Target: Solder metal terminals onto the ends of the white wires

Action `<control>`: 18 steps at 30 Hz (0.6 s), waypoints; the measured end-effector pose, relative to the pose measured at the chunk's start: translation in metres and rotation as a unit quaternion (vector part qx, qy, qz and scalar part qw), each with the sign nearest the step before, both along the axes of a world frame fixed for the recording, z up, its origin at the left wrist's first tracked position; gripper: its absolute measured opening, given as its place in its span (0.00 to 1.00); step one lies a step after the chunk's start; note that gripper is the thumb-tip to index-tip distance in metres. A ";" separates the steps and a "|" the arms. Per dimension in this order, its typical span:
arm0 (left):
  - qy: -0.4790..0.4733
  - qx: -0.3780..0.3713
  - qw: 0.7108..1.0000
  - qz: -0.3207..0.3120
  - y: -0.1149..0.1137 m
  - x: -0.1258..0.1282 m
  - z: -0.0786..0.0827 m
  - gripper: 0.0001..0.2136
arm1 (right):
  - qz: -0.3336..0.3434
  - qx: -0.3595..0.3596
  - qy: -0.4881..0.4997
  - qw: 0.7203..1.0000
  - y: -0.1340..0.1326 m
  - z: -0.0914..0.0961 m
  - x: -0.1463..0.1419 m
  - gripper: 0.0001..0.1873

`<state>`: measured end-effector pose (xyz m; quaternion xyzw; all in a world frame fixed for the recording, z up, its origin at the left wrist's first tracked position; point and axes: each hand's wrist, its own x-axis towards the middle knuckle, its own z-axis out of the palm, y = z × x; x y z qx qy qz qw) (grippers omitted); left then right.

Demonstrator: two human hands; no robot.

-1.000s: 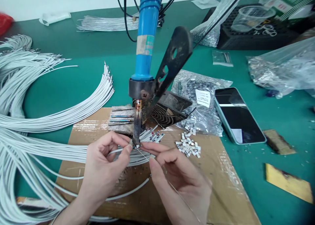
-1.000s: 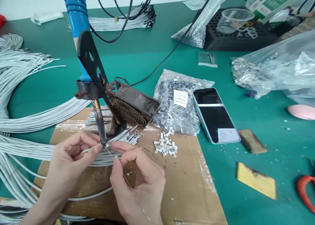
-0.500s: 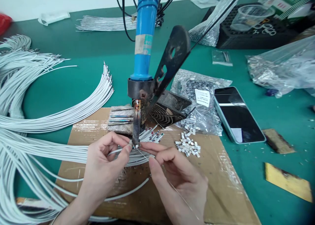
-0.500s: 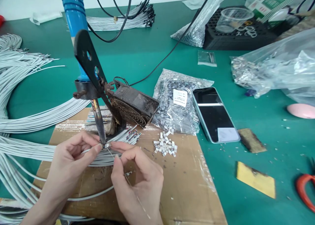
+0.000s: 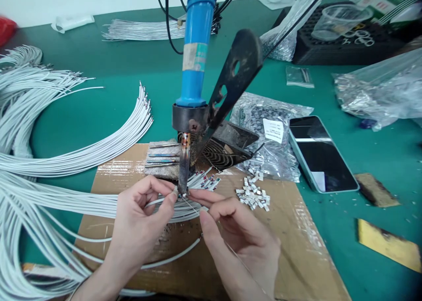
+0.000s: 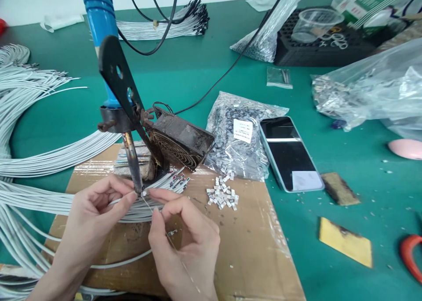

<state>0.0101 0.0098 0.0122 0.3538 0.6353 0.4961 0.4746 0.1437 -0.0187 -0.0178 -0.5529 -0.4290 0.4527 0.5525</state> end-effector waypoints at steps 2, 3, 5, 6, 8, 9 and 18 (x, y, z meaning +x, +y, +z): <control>0.007 0.000 1.000 -0.016 0.001 -0.003 0.000 0.08 | -0.003 0.005 -0.003 1.000 0.001 0.000 0.000 0.11; 0.011 -0.001 1.000 -0.029 0.002 -0.005 -0.001 0.08 | -0.005 0.007 -0.004 1.000 0.001 0.000 0.000 0.11; 0.016 0.001 0.999 -0.052 0.003 -0.007 -0.001 0.08 | -0.008 0.009 -0.007 1.000 0.001 0.001 0.000 0.11; 0.016 0.002 0.998 -0.057 0.003 -0.008 -0.001 0.08 | -0.008 0.010 -0.006 1.000 0.001 0.001 0.000 0.11; 0.007 0.006 0.999 -0.038 0.002 -0.006 0.000 0.08 | -0.006 0.011 -0.003 1.000 0.001 0.000 0.000 0.11; 0.003 0.008 1.000 -0.025 0.001 -0.004 0.001 0.08 | -0.005 0.012 0.001 1.000 0.001 0.000 0.000 0.11; -0.014 0.013 1.000 0.010 0.000 0.002 0.002 0.08 | -0.004 0.016 0.000 1.000 0.000 -0.001 0.000 0.11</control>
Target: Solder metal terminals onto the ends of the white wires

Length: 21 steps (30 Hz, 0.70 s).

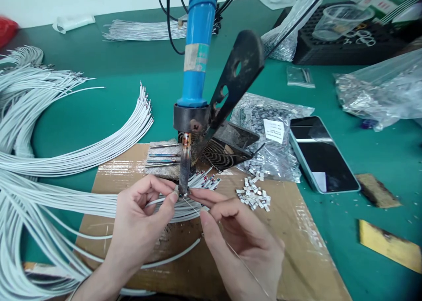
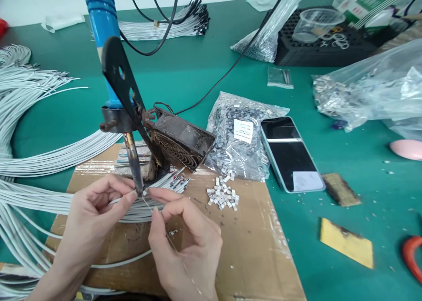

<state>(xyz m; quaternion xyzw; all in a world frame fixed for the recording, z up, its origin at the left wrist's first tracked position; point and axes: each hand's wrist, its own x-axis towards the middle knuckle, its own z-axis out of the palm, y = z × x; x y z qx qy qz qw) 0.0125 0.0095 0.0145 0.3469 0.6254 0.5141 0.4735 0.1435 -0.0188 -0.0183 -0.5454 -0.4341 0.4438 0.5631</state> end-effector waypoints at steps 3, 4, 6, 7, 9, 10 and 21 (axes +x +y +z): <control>0.000 0.005 1.000 -0.001 0.000 0.000 0.000 0.08 | 0.000 -0.002 0.005 1.000 0.000 0.001 0.000 0.11; 0.001 0.007 1.000 -0.001 0.000 0.000 0.000 0.08 | 0.001 -0.002 0.008 1.000 0.001 0.001 0.000 0.11; 0.001 0.009 1.000 0.000 0.000 0.000 0.000 0.08 | 0.002 0.001 0.014 1.000 0.001 0.002 -0.001 0.10; 0.001 0.010 1.000 0.001 0.000 0.000 0.000 0.08 | 0.002 0.004 0.015 1.000 0.001 0.002 -0.001 0.10; 0.003 0.010 1.000 -0.001 0.000 0.000 0.000 0.08 | 0.004 0.008 0.013 1.000 0.001 0.002 -0.001 0.10; 0.005 0.009 1.000 -0.002 0.000 -0.001 -0.001 0.08 | 0.006 0.009 0.011 1.000 0.001 0.002 -0.001 0.10; 0.009 -0.003 1.000 -0.017 -0.001 -0.004 -0.005 0.07 | 0.011 0.001 -0.003 1.000 0.000 0.000 0.000 0.11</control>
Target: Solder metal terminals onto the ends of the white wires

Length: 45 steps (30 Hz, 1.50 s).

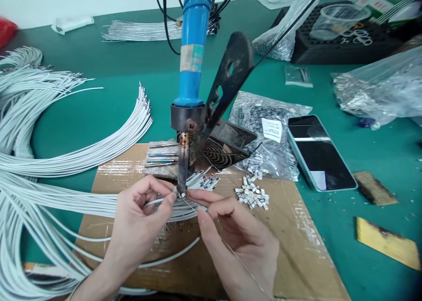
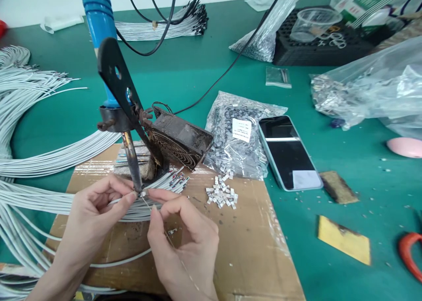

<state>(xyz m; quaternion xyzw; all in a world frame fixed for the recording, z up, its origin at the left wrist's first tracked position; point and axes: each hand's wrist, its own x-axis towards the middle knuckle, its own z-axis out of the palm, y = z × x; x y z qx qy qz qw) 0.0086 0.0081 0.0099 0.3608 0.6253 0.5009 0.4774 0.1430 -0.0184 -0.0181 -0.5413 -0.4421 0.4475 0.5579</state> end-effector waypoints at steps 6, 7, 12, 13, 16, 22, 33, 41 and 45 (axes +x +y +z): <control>0.006 -0.008 1.000 0.000 -0.001 0.002 0.001 0.07 | 0.000 -0.012 -0.009 1.000 0.001 -0.002 0.001 0.11; 0.009 -0.008 1.000 -0.001 -0.001 0.003 0.002 0.07 | 0.000 -0.012 -0.008 1.000 0.001 -0.002 0.001 0.11; 0.035 -0.005 0.999 0.008 -0.002 0.003 0.000 0.07 | -0.004 -0.005 -0.006 1.000 0.001 -0.001 0.001 0.11; 0.039 -0.003 0.999 0.003 -0.002 0.002 0.000 0.07 | -0.005 -0.003 -0.008 1.000 0.001 -0.001 0.001 0.10; 0.053 0.004 0.998 -0.027 -0.002 -0.002 -0.001 0.07 | -0.006 0.000 -0.013 1.000 0.001 -0.001 0.001 0.10; 0.100 0.032 0.993 -0.056 -0.001 -0.004 0.000 0.06 | -0.005 0.002 -0.012 1.000 0.001 -0.001 0.002 0.10; 0.158 0.041 0.986 -0.026 -0.011 0.001 -0.010 0.05 | -0.012 -0.001 -0.013 1.000 0.001 -0.001 0.001 0.10; 0.199 0.043 0.979 0.016 -0.013 0.012 -0.003 0.05 | -0.011 -0.002 -0.010 1.000 0.001 -0.001 0.001 0.10; 0.251 0.057 0.966 0.008 -0.016 0.012 -0.005 0.05 | -0.012 -0.003 -0.005 1.000 0.000 0.000 0.000 0.10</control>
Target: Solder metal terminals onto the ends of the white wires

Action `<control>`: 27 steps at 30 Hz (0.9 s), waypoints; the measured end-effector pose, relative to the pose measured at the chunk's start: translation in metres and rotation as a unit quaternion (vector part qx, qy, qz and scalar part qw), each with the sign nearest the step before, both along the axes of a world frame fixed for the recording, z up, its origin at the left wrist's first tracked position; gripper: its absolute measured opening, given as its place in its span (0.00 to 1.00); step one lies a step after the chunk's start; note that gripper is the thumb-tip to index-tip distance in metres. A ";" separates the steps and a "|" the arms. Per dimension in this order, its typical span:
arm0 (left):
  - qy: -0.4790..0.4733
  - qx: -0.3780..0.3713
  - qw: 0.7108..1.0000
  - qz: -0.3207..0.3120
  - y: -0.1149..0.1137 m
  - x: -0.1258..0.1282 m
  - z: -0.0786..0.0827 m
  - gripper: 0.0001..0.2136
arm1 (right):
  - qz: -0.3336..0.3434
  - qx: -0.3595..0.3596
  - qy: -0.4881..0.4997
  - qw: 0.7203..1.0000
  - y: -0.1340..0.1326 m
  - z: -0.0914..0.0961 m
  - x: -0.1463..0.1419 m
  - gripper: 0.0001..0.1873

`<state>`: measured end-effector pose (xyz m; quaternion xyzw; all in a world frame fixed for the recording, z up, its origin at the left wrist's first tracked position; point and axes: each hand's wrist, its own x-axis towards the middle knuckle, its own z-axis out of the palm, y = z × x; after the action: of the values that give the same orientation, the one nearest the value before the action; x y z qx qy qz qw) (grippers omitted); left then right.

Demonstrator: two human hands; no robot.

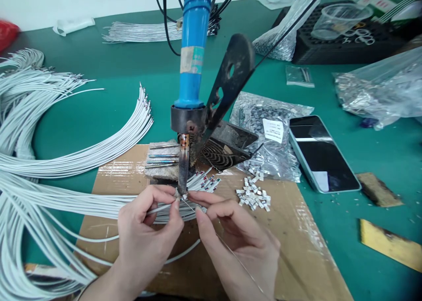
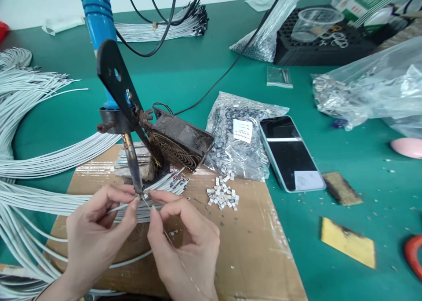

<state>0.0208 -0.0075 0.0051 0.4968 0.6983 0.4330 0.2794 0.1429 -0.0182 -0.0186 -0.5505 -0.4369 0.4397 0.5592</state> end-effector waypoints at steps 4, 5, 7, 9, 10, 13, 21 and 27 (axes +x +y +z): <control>0.046 0.015 0.999 -0.001 -0.002 0.000 -0.002 0.06 | 0.001 -0.003 -0.007 1.000 0.000 0.001 0.000 0.11; 0.054 0.020 0.998 -0.003 -0.002 0.000 -0.002 0.06 | 0.001 -0.002 -0.009 1.000 0.000 0.001 0.000 0.11; 0.067 0.031 0.997 -0.012 -0.003 -0.001 -0.003 0.06 | 0.002 0.003 -0.012 1.000 0.000 0.001 0.001 0.11; 0.077 0.039 0.996 -0.032 -0.003 -0.003 -0.004 0.07 | 0.001 0.004 -0.016 1.000 0.000 0.000 0.001 0.10; 0.079 0.041 0.995 -0.037 -0.003 -0.003 -0.004 0.07 | 0.000 0.004 -0.017 1.000 0.000 0.000 0.001 0.11; 0.077 0.039 0.996 -0.028 -0.003 -0.003 -0.004 0.07 | -0.001 0.003 -0.020 1.000 0.000 0.000 0.001 0.11; 0.057 0.030 0.998 -0.015 -0.002 -0.002 -0.003 0.06 | 0.000 -0.004 -0.017 1.000 0.000 0.000 0.000 0.12; -0.003 0.014 1.000 -0.023 0.002 -0.003 -0.002 0.06 | -0.004 -0.010 -0.007 1.000 -0.001 0.000 -0.001 0.11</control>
<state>0.0176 -0.0059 0.0029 0.5151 0.6798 0.4379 0.2842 0.1415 -0.0192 -0.0190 -0.5606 -0.4340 0.4380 0.5527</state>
